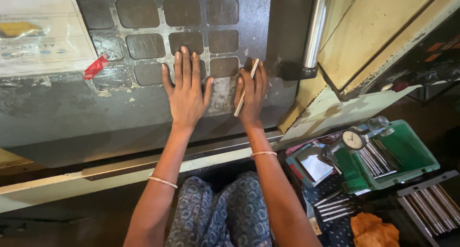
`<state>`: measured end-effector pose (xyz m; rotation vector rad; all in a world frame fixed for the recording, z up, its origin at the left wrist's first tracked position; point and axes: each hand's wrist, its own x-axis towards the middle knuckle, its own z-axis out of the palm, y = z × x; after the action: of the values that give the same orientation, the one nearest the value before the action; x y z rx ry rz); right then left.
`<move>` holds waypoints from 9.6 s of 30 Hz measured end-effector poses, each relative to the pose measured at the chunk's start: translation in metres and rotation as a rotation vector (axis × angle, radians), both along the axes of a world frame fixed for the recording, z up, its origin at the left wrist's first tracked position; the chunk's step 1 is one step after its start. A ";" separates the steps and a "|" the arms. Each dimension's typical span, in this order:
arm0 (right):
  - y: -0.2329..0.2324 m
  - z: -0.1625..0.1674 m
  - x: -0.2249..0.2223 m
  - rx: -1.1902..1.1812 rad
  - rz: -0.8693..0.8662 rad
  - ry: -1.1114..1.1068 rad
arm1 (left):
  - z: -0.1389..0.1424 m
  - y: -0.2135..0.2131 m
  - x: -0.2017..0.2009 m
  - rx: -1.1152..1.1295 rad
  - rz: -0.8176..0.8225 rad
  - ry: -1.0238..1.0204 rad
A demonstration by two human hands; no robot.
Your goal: The person inserts cylindrical metal rods into rectangular slots on a metal panel, then opens a side door to place the rods into internal slots. The person repeats this process multiple times, handling the rods one at a time.
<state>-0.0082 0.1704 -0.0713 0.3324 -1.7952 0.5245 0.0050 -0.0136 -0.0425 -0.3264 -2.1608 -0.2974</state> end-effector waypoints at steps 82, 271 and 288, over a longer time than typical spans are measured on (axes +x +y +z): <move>-0.021 0.013 0.010 0.300 0.170 -0.155 | -0.003 -0.001 -0.002 -0.005 0.003 0.023; 0.095 -0.032 0.167 -1.757 0.855 -0.278 | 0.122 0.250 -0.025 1.207 -0.907 -0.627; 0.084 -0.037 0.160 -1.791 0.725 -0.276 | 0.121 0.253 -0.019 1.157 -0.784 -0.532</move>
<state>0.1514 0.2544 -0.1083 -0.4099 -0.7639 2.4340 -0.0141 0.2390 0.0789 -0.4090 -1.8423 -2.1344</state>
